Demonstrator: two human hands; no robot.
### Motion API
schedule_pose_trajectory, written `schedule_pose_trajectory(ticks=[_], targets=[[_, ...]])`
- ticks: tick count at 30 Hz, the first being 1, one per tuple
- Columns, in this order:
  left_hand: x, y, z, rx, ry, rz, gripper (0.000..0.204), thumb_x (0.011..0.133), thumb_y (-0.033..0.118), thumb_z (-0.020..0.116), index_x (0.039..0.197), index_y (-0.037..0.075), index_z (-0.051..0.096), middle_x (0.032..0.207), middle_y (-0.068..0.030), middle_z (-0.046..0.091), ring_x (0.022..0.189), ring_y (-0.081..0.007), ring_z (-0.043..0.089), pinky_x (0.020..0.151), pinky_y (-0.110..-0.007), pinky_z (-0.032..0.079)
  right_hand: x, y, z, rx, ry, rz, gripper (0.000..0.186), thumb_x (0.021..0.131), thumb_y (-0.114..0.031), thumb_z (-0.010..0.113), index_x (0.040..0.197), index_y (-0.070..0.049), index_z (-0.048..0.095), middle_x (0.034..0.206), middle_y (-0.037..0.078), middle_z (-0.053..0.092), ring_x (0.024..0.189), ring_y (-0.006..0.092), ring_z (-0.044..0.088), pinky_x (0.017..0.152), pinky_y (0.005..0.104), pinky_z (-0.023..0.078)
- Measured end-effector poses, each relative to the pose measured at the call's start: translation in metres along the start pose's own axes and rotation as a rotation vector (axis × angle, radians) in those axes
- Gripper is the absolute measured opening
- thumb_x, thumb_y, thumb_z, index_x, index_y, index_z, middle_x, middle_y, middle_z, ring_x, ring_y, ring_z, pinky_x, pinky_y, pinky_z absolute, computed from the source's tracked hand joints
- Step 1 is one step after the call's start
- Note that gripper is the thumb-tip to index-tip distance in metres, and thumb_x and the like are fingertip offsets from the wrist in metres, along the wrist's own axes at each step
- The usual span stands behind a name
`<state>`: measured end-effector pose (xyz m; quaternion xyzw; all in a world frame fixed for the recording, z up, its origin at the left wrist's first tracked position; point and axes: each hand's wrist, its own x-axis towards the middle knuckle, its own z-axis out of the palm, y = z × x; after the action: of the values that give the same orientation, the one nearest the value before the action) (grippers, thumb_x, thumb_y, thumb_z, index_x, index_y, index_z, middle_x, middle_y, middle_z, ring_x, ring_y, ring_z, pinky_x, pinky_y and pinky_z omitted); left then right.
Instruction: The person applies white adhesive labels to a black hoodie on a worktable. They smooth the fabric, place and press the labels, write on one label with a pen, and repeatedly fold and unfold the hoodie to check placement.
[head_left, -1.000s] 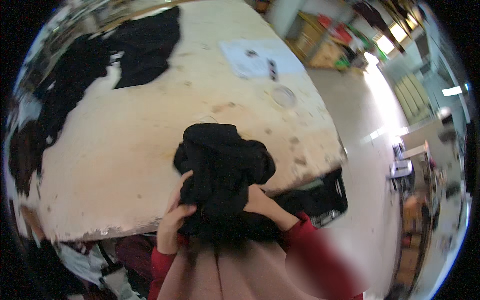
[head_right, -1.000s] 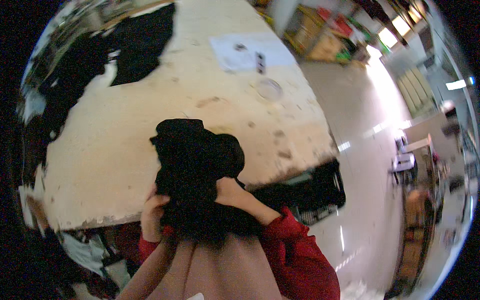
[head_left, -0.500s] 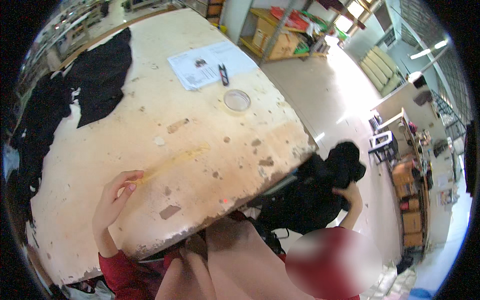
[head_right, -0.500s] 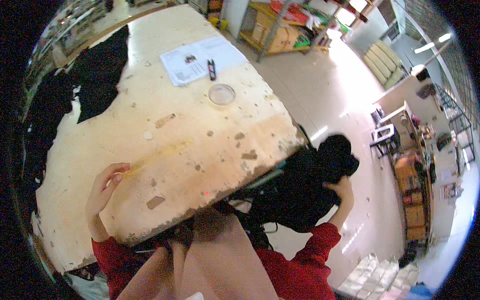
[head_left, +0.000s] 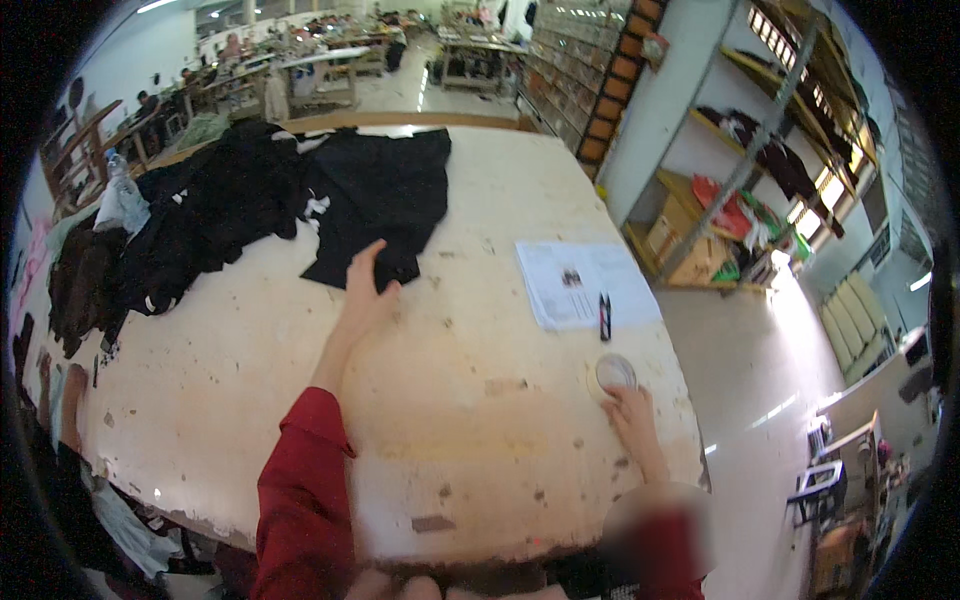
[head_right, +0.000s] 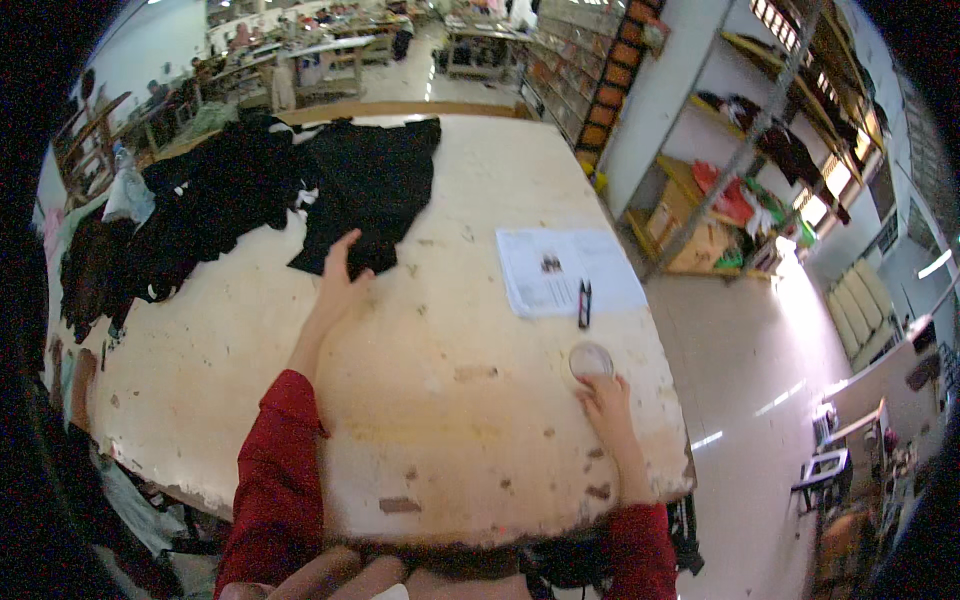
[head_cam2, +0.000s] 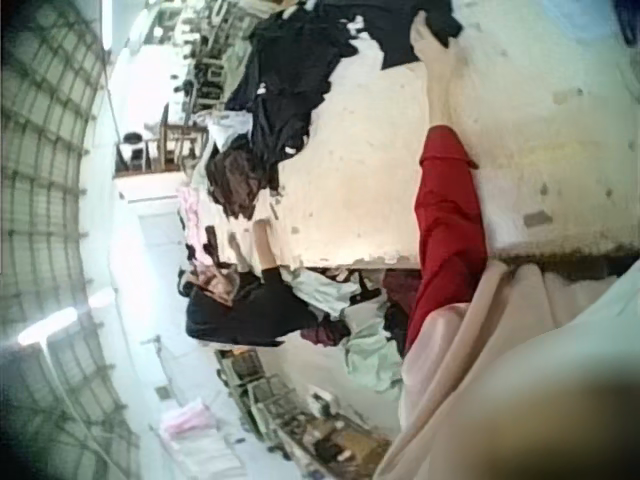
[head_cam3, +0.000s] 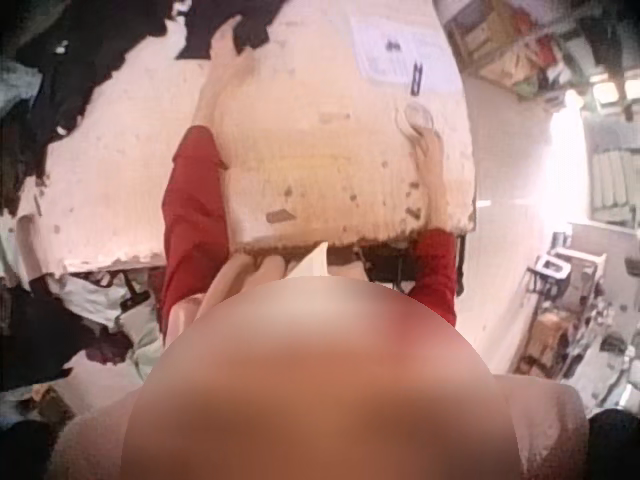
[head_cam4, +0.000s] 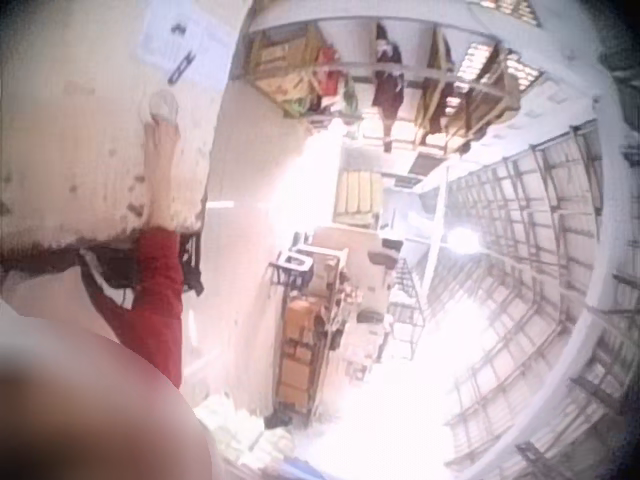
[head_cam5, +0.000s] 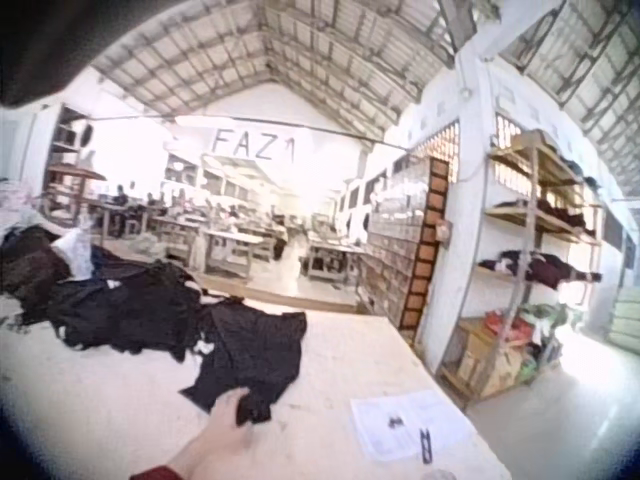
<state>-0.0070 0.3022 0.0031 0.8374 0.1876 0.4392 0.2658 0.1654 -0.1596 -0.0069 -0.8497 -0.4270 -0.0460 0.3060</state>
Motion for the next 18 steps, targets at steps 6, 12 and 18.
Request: schedule_pose_trajectory(ticks=[6, 12, 18], targets=[[0.019, -0.051, 0.022, 0.412, -0.200, -0.147, 0.048, 0.082, 0.012, 0.058, 0.129, 0.019, 0.054, 0.132, -0.0033, 0.055, 0.129, -0.0287, 0.043, 0.111, -0.048, 0.024, 0.016, 0.033, -0.010, -0.177, 0.178, 0.048, 0.024, 0.087, -0.010, 0.062, 0.110, -0.005, 0.061, 0.106, 0.012, 0.063, 0.108, 0.0320, 0.055, 0.101, 0.0437, 0.033], [0.038, -0.051, -0.033, -0.019, 0.134, 0.026, 0.030, 0.080, 0.000, 0.054, 0.104, 0.012, 0.066, 0.103, -0.0097, 0.059, 0.101, -0.0280, 0.053, 0.085, -0.041, 0.039, 0.026, -0.010, 0.001, -0.282, 0.305, -0.021, 0.041, 0.091, -0.015, 0.060, 0.128, -0.001, 0.049, 0.133, 0.019, 0.047, 0.124, 0.0331, 0.045, 0.108, 0.0461, 0.029], [0.021, 0.103, -0.077, 0.125, -0.065, 0.544, 0.036, 0.062, -0.003, 0.052, 0.094, 0.009, 0.064, 0.096, -0.0126, 0.047, 0.099, -0.0318, 0.046, 0.091, -0.041, 0.038, 0.032, -0.137, 0.011, 0.635, 0.019, -0.046, 0.065, 0.085, -0.015, 0.069, 0.139, 0.000, 0.037, 0.138, 0.015, 0.044, 0.126, 0.0280, 0.046, 0.102, 0.0442, 0.038]])
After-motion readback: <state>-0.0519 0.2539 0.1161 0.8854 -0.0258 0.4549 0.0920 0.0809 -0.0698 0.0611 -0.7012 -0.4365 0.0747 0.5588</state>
